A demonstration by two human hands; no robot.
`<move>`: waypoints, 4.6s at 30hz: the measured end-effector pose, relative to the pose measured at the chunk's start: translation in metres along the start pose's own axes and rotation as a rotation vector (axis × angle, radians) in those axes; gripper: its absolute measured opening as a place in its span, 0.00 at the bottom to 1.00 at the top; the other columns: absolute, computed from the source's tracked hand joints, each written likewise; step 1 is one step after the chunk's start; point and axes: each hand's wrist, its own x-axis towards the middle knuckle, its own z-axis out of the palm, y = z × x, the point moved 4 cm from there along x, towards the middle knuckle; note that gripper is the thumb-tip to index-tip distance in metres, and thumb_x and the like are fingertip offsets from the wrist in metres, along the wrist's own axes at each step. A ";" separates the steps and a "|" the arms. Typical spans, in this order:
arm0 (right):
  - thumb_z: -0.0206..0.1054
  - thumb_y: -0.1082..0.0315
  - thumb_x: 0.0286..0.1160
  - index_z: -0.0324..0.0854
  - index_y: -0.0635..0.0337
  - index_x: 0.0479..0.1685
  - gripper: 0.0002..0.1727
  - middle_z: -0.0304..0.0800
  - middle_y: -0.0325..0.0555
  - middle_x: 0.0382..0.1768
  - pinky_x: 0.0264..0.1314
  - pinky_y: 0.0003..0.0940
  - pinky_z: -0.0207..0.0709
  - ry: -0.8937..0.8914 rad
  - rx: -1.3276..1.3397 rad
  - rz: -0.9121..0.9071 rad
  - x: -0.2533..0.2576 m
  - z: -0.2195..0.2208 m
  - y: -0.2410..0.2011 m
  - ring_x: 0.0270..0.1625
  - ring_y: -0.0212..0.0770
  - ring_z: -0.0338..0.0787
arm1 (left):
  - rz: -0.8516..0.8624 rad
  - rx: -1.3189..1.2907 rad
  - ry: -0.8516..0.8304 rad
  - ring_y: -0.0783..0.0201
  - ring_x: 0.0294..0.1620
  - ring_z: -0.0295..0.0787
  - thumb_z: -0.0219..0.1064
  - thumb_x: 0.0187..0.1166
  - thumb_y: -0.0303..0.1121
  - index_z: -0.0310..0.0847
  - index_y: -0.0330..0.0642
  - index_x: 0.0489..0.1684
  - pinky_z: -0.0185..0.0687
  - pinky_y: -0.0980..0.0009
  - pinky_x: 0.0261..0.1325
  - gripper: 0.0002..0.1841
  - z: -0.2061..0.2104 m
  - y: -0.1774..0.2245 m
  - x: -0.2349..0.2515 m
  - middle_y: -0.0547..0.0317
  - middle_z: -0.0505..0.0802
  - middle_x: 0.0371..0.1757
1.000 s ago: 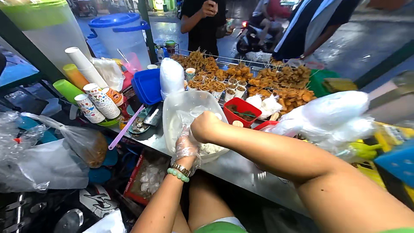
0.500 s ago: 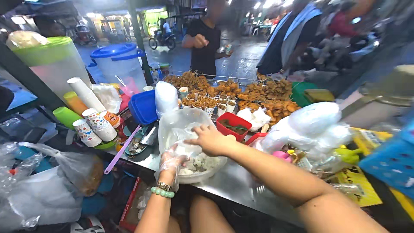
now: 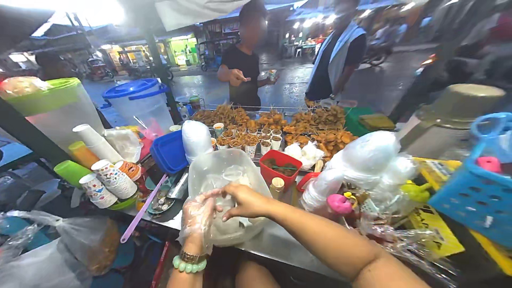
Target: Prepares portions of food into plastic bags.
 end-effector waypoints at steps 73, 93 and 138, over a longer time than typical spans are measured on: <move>0.71 0.71 0.73 0.59 0.59 0.89 0.41 0.80 0.71 0.72 0.69 0.74 0.74 -0.603 -0.183 1.242 -0.273 0.209 0.174 0.73 0.73 0.81 | 0.047 -0.885 0.038 0.79 0.16 0.78 0.36 0.96 0.37 0.82 0.48 0.53 0.84 0.80 0.31 0.22 -0.099 -0.086 -0.127 0.78 0.79 0.13; 0.59 0.77 0.85 0.78 0.74 0.53 0.08 0.89 0.50 0.34 0.40 0.28 0.89 0.764 1.127 1.337 -0.265 0.174 0.115 0.31 0.36 0.91 | 0.063 -0.744 -0.063 0.77 0.16 0.78 0.43 0.93 0.36 0.84 0.46 0.57 0.83 0.76 0.29 0.19 -0.095 -0.114 -0.131 0.78 0.78 0.16; 0.65 0.73 0.72 0.88 0.48 0.31 0.09 0.91 0.25 0.30 0.40 0.21 0.81 0.100 1.331 0.211 -0.131 0.146 -0.025 0.34 0.19 0.87 | 0.410 -0.334 -0.661 0.83 0.52 0.87 0.68 0.81 0.39 0.94 0.55 0.42 0.81 0.82 0.60 0.07 -0.046 -0.037 -0.125 0.76 0.94 0.45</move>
